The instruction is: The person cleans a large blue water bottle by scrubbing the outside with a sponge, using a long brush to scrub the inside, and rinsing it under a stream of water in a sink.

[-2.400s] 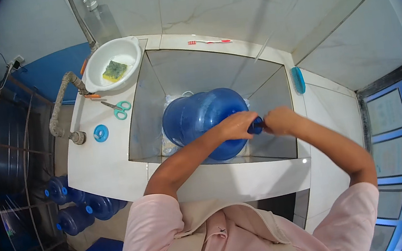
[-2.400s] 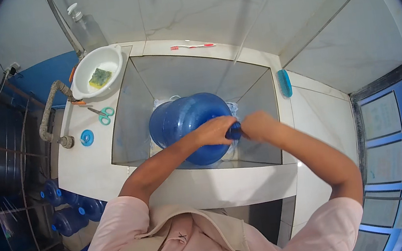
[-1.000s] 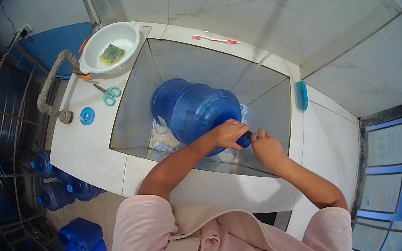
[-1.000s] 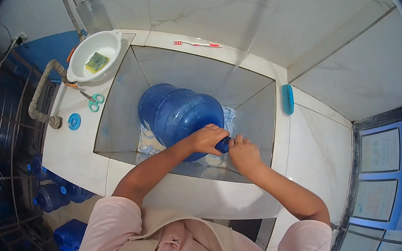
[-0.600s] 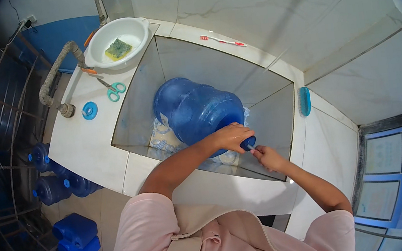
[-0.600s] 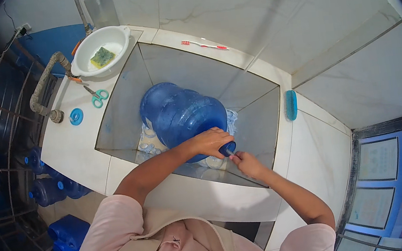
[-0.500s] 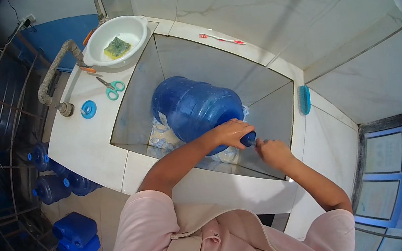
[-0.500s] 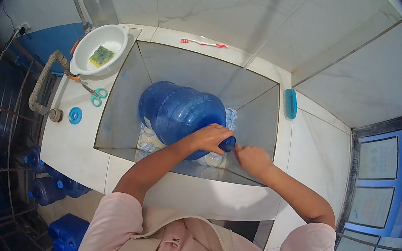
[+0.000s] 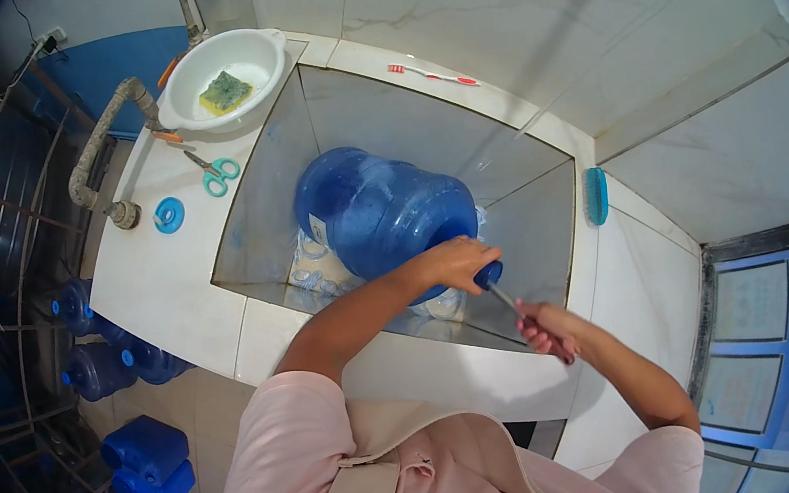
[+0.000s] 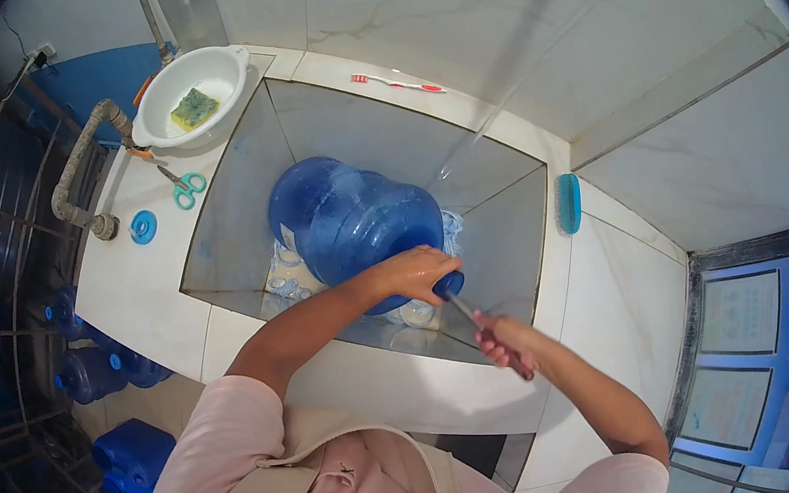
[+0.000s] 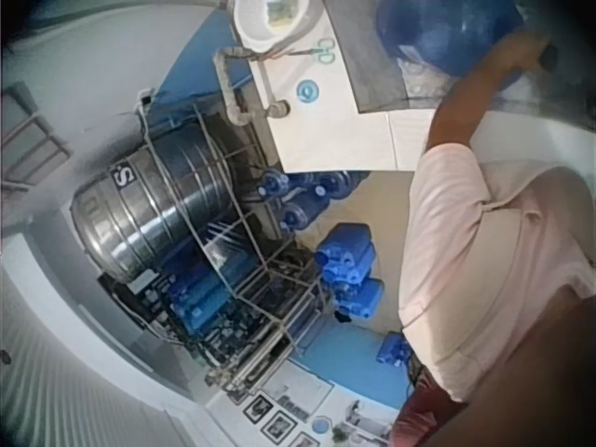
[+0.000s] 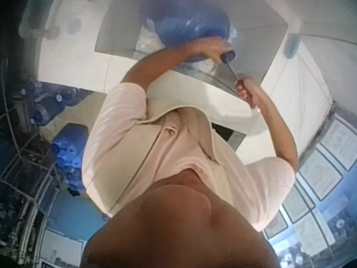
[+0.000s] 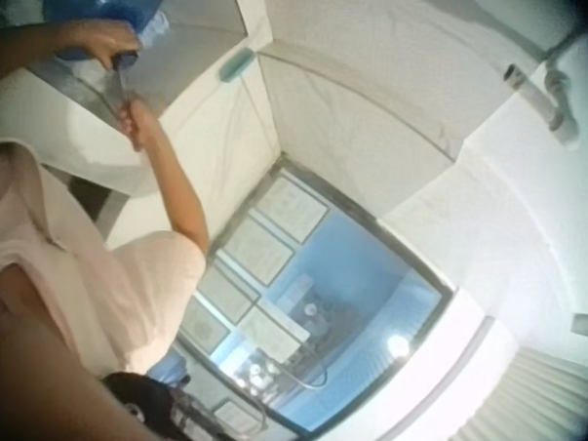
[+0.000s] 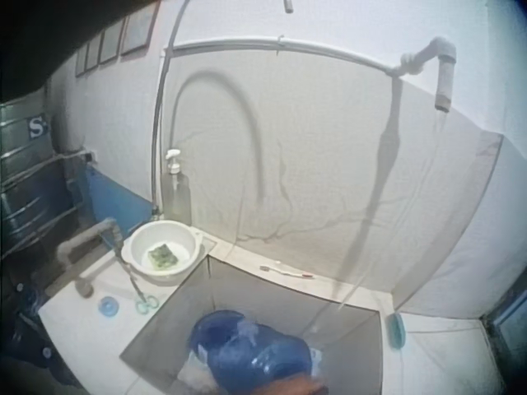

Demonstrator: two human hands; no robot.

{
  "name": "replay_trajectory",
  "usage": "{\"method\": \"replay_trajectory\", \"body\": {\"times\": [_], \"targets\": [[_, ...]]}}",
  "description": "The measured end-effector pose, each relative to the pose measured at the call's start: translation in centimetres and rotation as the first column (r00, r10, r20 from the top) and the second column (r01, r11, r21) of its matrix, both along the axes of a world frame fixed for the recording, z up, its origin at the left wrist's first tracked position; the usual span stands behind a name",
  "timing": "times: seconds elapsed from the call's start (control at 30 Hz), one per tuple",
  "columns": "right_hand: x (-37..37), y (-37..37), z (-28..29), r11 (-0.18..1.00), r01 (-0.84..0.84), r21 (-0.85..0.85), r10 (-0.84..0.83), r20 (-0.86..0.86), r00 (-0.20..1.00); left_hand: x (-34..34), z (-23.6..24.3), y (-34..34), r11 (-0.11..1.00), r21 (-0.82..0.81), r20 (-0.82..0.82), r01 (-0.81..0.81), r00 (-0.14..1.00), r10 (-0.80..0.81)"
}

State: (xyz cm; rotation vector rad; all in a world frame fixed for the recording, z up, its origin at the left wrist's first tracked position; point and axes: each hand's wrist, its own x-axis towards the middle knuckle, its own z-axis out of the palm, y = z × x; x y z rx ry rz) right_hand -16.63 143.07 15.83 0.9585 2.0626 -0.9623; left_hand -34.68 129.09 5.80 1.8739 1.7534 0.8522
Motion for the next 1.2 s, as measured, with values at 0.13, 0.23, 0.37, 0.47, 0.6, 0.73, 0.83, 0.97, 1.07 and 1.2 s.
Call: {"method": "replay_trajectory", "body": {"times": [0.13, 0.23, 0.37, 0.47, 0.6, 0.73, 0.83, 0.97, 1.07, 1.2], "targets": [[3.4, -0.6, 1.0, 0.753, -0.486, 0.444, 0.571, -0.074, 0.818, 0.5, -0.5, -0.8, 0.999, 0.008, -0.018, 0.034, 0.999, -0.034], [5.0, 1.4, 3.1, 0.651, -0.491, 0.579, 0.623, -0.037, 0.782, 0.4, 0.1, -0.8, 0.999, -0.014, -0.020, 0.034, 0.999, -0.034], [9.6, 0.7, 3.0, 1.000, 0.013, 0.024, -0.012, -0.050, 0.999, 0.9, 0.2, -0.2, 0.999, -0.035, -0.059, 0.039, 0.997, -0.041], [12.6, 1.6, 2.2, 0.924, -0.251, 0.287, 0.332, -0.280, 0.901, 0.7, -0.3, 0.4, 0.996, -0.046, -0.035, 0.073, 0.997, -0.075], [9.3, 2.5, 4.6, 0.748, -0.417, 0.516, 0.537, -0.102, 0.837, 0.1, -0.6, 0.1, 0.996, -0.048, -0.011, 0.071, 0.997, -0.071], [10.4, -0.1, 4.0, 0.888, 0.344, -0.304, -0.324, 0.114, 0.939, 0.4, 0.0, 0.5, 0.990, -0.063, 0.036, 0.123, 0.992, -0.121], [9.8, 0.1, 3.3, 0.948, -0.249, 0.200, 0.283, -0.170, 0.944, 0.7, -0.9, 0.3, 0.989, -0.063, 0.031, 0.135, 0.991, -0.133], [6.6, -1.0, 4.7, 0.887, -0.345, 0.308, 0.360, 0.008, 0.933, 0.2, 0.8, 0.5, 0.959, -0.177, 0.074, 0.223, 0.974, -0.213], [5.9, -1.1, 2.3, 0.987, 0.095, -0.127, -0.094, 0.010, 0.996, 0.1, 1.2, 0.5, 0.960, -0.186, 0.057, 0.209, 0.978, -0.202], [3.0, -3.5, 2.5, 0.787, 0.407, -0.465, -0.344, 0.217, 0.913, 2.9, -1.0, -2.1, 0.945, 0.300, -0.195, -0.134, 0.961, 0.198]]}}
